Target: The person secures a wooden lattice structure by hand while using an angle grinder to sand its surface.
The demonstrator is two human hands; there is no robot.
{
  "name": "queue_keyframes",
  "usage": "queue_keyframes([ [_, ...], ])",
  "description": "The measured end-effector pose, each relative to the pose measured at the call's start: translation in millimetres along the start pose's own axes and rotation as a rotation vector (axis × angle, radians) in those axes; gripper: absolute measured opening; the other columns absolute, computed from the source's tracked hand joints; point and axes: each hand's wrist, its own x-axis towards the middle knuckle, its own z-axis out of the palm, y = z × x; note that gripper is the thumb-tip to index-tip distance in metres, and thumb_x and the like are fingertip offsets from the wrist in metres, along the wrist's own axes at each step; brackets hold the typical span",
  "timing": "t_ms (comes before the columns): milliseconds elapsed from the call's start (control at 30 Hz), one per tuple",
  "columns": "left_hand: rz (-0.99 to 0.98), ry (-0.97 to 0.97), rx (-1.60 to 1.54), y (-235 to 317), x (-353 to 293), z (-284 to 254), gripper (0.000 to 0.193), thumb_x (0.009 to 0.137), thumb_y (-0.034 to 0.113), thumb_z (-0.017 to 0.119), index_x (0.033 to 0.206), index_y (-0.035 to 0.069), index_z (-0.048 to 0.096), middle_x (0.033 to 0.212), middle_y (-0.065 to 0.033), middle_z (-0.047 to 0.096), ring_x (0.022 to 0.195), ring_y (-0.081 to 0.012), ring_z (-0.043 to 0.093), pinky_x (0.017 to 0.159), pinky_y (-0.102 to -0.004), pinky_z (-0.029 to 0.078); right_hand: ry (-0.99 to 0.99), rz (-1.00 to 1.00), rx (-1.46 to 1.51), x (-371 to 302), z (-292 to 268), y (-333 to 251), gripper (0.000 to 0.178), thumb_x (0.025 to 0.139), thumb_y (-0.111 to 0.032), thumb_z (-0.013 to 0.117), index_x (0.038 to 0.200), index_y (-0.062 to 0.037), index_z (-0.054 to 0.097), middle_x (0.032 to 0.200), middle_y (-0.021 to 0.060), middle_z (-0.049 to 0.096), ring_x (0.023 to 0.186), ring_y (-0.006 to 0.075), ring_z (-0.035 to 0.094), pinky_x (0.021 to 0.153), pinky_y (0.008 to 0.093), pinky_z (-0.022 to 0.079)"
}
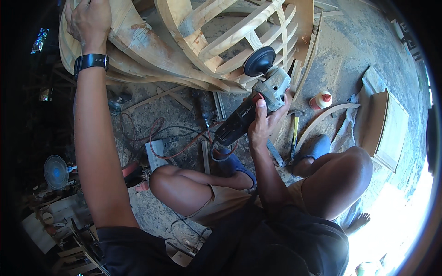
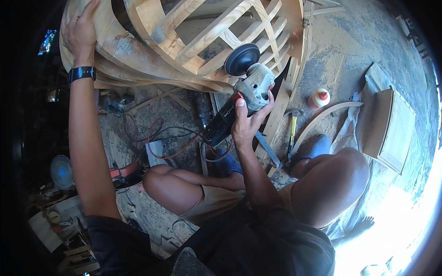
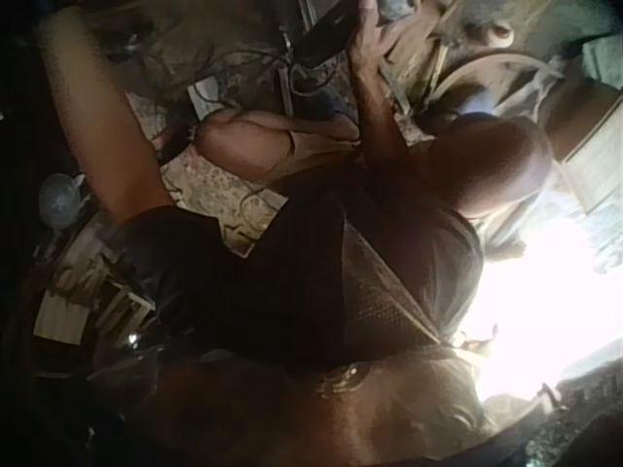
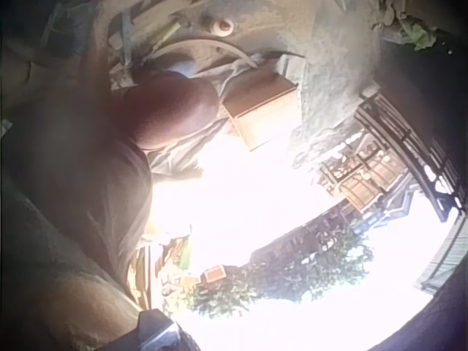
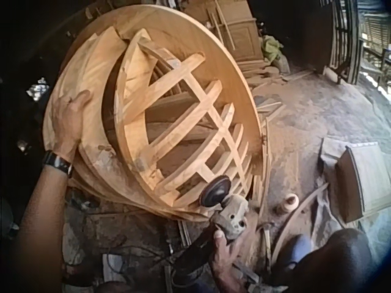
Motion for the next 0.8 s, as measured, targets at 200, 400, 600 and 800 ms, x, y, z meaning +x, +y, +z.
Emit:
queue_keyframes([
  [200,-0.162,0.092,-0.165,-37.6,11.5,7.6,0.033,0.090,0.031,0.061,0.085,-0.001,0.061,0.093,-0.0214,0.061,0.105,-0.0403,0.056,0.101,-0.0536,0.037,-0.062,-0.067,-0.081,-3.5,10.2,-5.0,0.082,0.093,-0.025,0.072,0.150,0.0029,0.019,0.138,0.0184,0.040,0.126,0.0238,0.045,0.110,0.0398,0.034],
  [400,0.361,0.015,0.465,-107.1,16.7,20.4,0.042,0.102,0.020,0.044,0.131,0.039,0.066,0.119,-0.0150,0.070,0.118,-0.0316,0.062,0.121,-0.0464,0.027,-0.034,-0.036,-0.042,-3.8,2.0,2.9,0.083,0.093,-0.023,0.072,0.150,0.0033,0.018,0.140,0.0193,0.038,0.128,0.0251,0.044,0.110,0.0402,0.034],
  [600,0.365,-0.006,0.450,-106.8,18.2,13.7,0.042,0.101,0.019,0.043,0.131,0.037,0.067,0.118,-0.0145,0.071,0.118,-0.0312,0.062,0.120,-0.0487,0.027,-0.019,-0.064,-0.071,-4.9,9.2,-3.4,0.084,0.092,-0.025,0.072,0.150,0.0045,0.019,0.138,0.0187,0.039,0.127,0.0248,0.044,0.110,0.0400,0.033],
  [800,0.357,-0.022,0.502,-88.8,15.9,15.1,0.041,0.101,0.020,0.043,0.131,0.036,0.067,0.117,-0.0155,0.071,0.116,-0.0324,0.063,0.119,-0.0501,0.029,0.001,-0.004,-0.072,-1.1,-3.9,11.6,0.082,0.093,-0.026,0.071,0.149,0.0046,0.020,0.138,0.0187,0.038,0.127,0.0251,0.044,0.110,0.0398,0.034],
])
